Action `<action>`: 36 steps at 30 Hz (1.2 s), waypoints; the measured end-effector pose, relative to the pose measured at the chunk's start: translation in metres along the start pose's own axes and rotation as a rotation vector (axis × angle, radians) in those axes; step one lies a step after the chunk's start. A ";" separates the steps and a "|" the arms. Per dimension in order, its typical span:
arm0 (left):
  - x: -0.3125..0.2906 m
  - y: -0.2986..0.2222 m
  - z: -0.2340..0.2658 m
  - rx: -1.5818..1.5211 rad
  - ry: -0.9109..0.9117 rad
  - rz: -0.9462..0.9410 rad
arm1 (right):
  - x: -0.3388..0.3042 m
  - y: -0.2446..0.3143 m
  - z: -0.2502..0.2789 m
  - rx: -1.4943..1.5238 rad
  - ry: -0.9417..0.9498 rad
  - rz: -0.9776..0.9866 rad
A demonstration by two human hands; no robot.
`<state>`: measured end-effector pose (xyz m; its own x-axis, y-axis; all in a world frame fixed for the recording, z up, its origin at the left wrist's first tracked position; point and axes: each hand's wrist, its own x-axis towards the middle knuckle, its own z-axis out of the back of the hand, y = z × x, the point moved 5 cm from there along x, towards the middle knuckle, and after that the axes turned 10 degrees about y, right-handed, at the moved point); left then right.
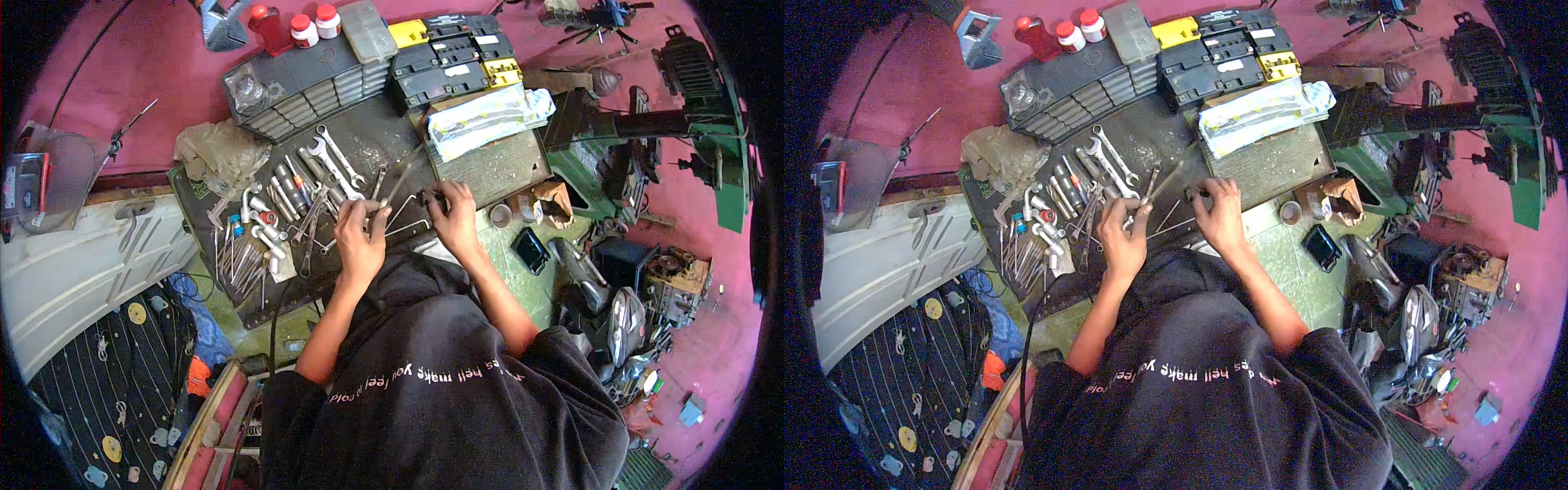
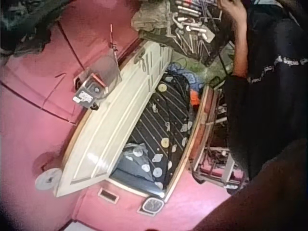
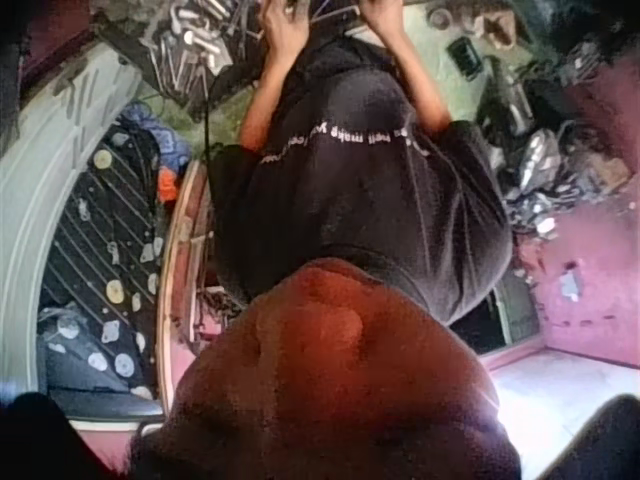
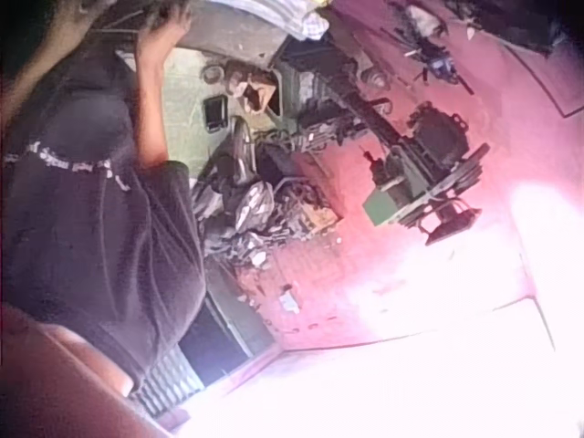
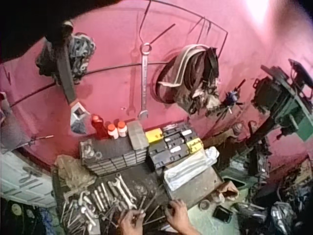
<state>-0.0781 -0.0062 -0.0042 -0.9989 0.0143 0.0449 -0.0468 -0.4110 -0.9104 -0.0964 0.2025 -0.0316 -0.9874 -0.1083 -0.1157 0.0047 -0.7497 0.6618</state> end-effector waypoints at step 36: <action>-0.001 0.013 -0.021 -0.011 0.060 -0.009 | -0.028 -0.054 -0.077 0.013 -0.312 -0.075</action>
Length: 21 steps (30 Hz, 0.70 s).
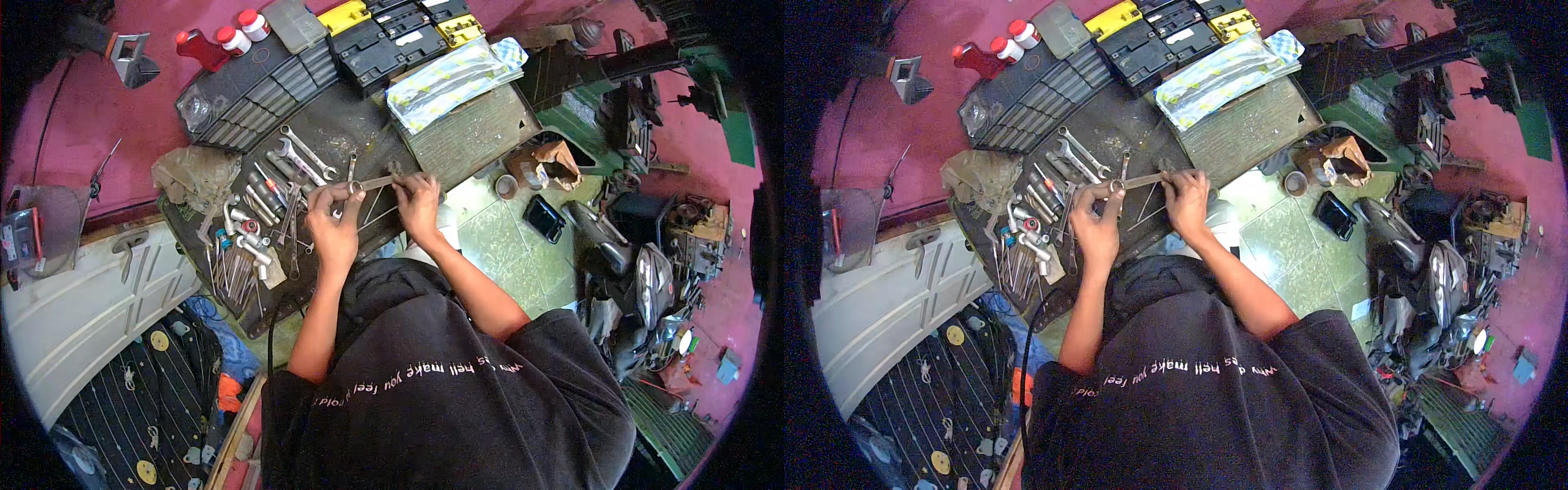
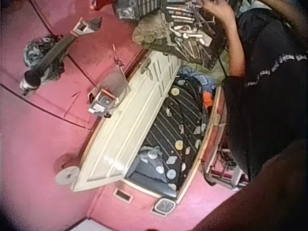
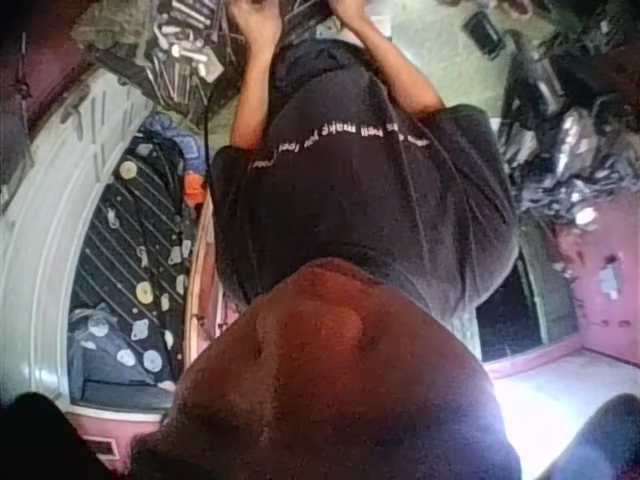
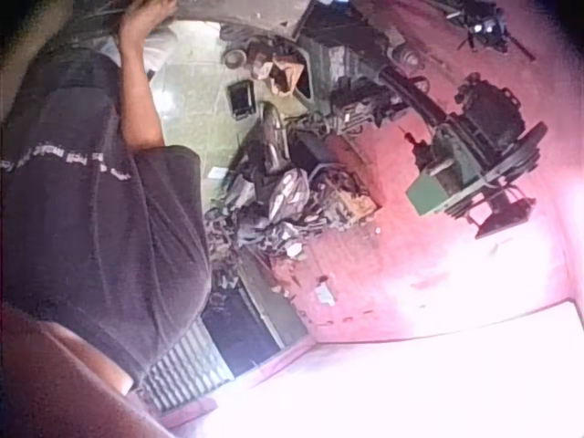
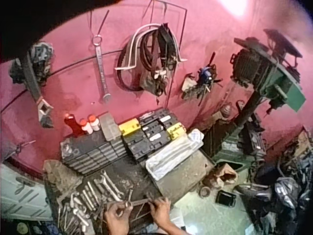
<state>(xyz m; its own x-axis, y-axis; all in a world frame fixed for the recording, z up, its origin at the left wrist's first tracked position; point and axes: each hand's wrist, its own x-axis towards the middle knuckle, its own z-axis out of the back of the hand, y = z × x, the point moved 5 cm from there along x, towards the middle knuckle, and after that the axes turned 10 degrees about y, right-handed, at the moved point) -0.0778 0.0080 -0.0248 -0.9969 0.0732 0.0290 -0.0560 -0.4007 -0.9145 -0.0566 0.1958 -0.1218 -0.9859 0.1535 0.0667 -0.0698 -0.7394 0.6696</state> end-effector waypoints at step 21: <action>-0.011 0.011 0.010 0.002 0.074 -0.005 | -0.008 0.011 -0.010 -0.041 -0.015 -0.025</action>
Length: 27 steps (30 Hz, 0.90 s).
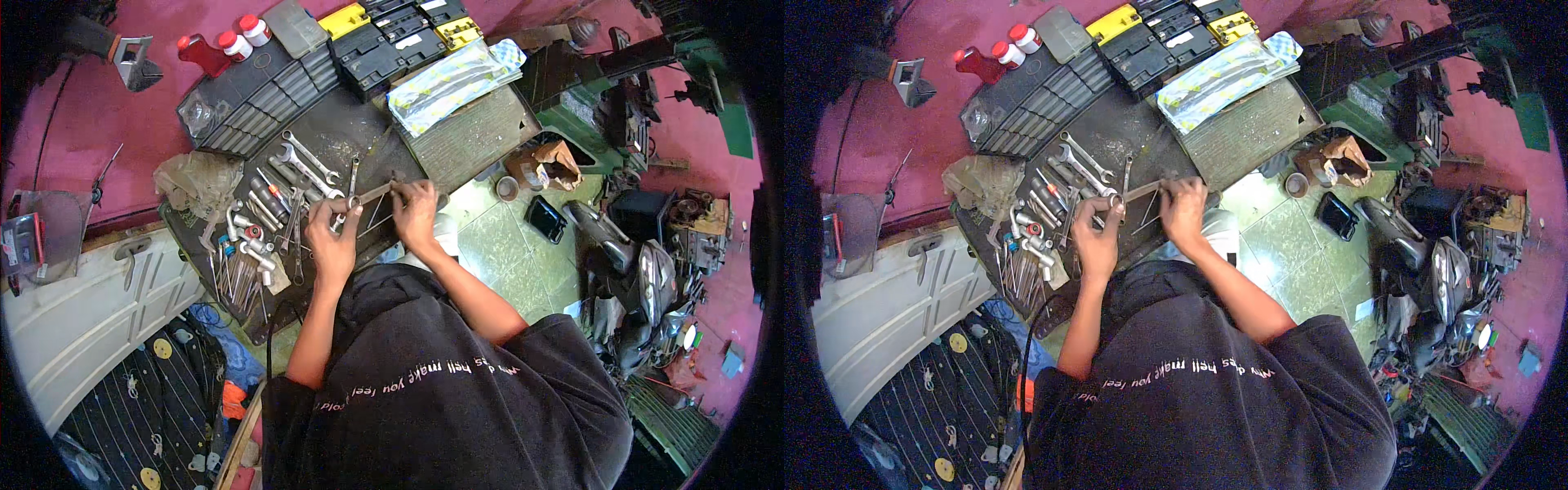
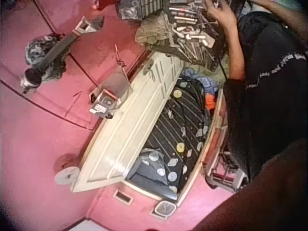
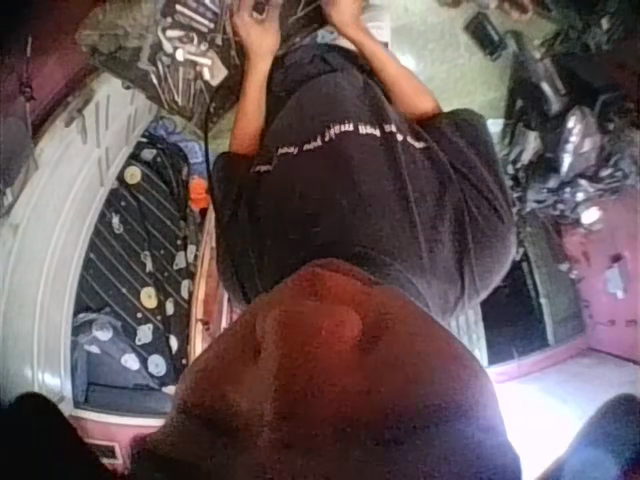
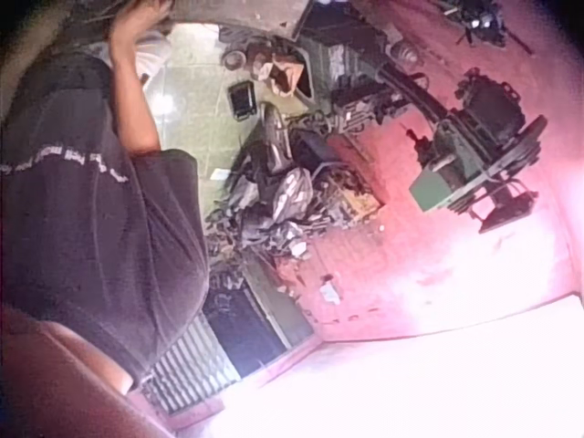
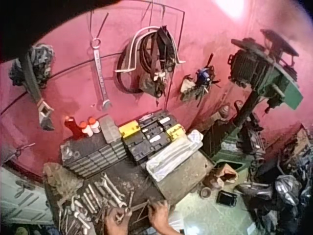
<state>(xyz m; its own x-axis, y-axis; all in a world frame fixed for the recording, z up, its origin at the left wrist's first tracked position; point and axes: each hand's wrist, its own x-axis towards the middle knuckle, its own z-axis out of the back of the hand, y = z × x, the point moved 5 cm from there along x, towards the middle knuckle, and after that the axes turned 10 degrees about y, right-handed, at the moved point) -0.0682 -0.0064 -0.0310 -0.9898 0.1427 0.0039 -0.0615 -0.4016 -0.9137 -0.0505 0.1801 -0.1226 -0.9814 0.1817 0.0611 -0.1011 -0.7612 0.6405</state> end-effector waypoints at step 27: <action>0.013 0.007 0.033 0.335 0.034 -0.255 | -0.020 0.029 0.003 -0.055 0.095 0.313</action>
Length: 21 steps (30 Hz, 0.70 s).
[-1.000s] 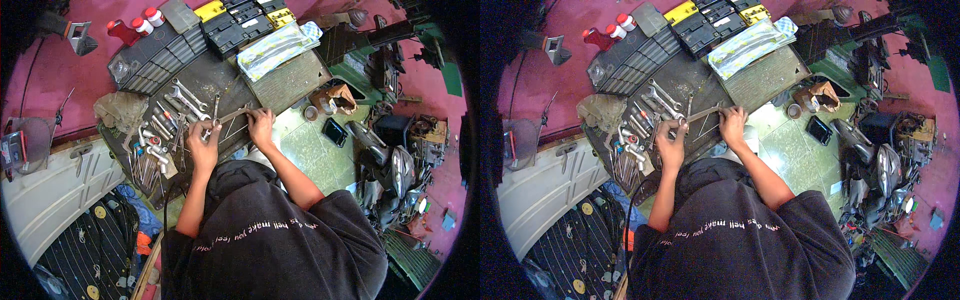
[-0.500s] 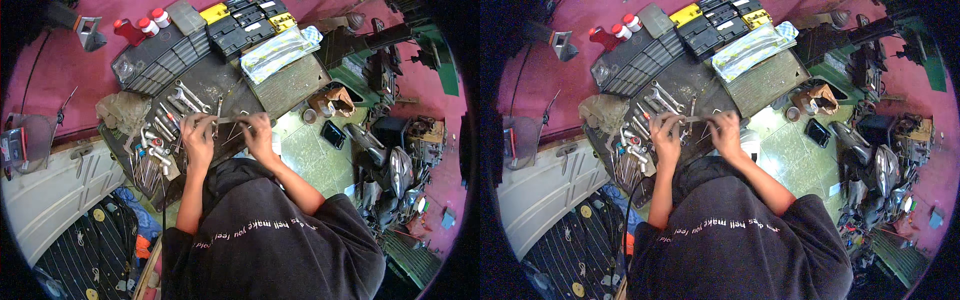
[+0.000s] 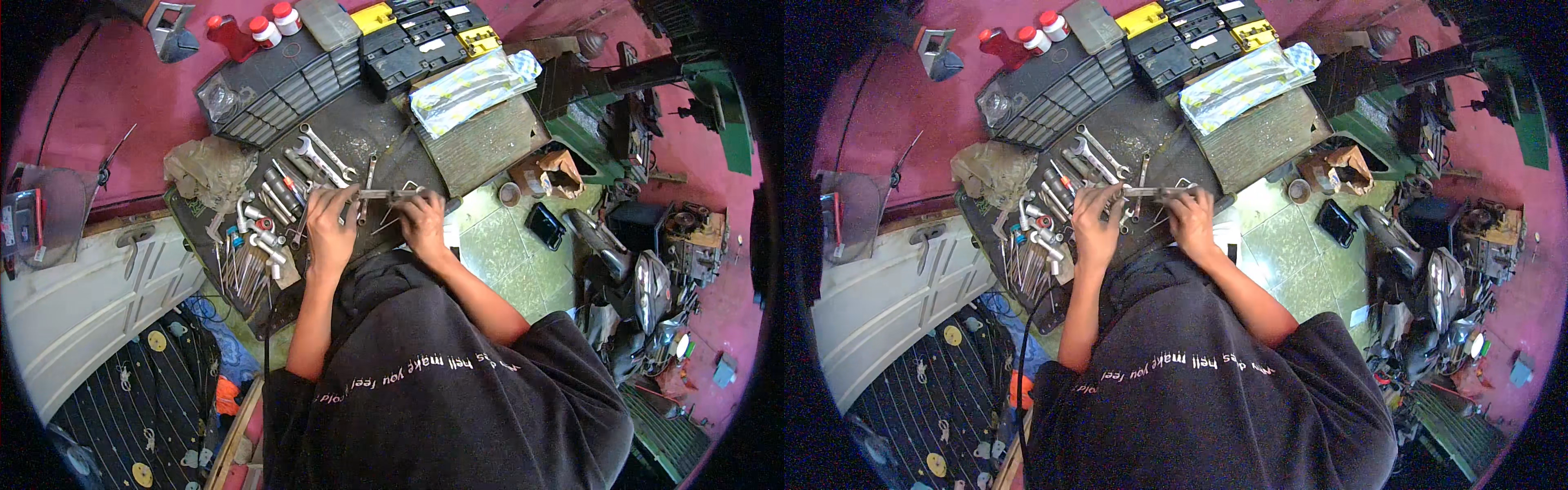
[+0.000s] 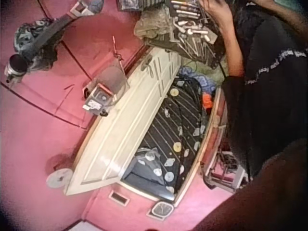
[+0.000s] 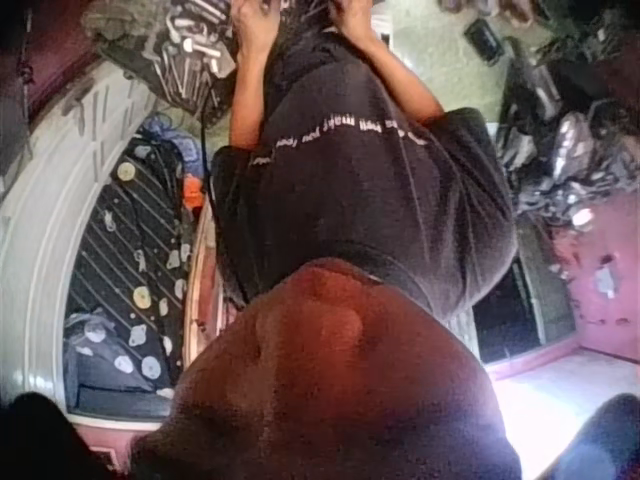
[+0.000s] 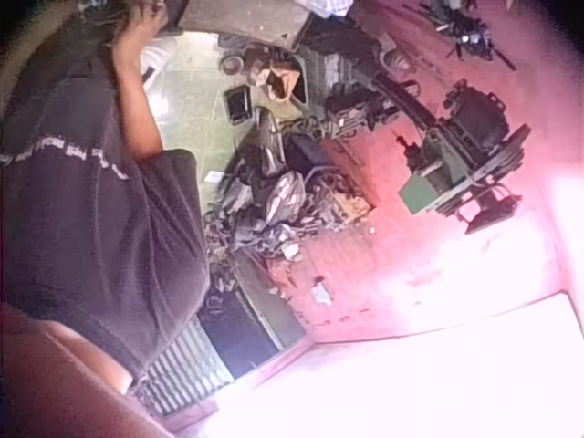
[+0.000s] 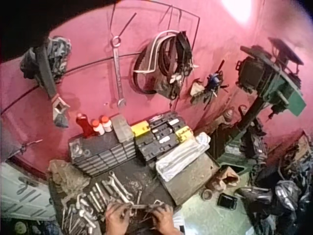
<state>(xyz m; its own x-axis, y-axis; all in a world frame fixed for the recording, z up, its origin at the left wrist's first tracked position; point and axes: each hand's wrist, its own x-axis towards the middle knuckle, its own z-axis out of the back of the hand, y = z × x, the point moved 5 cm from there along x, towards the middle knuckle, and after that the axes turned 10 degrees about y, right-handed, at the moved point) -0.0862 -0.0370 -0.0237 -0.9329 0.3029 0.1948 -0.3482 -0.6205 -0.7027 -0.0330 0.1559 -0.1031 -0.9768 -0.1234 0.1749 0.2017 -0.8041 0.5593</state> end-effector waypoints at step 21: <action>-0.003 0.011 -0.001 0.105 0.087 0.123 | -0.009 -0.051 -0.019 -0.081 0.055 -0.160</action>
<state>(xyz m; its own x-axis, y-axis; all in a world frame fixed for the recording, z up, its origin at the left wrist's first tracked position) -0.0871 -0.0441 -0.0322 -0.9591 0.2788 0.0489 -0.2442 -0.7275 -0.6412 -0.0363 0.1872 -0.1486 -0.9989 -0.0203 0.0430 0.0394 -0.8599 0.5089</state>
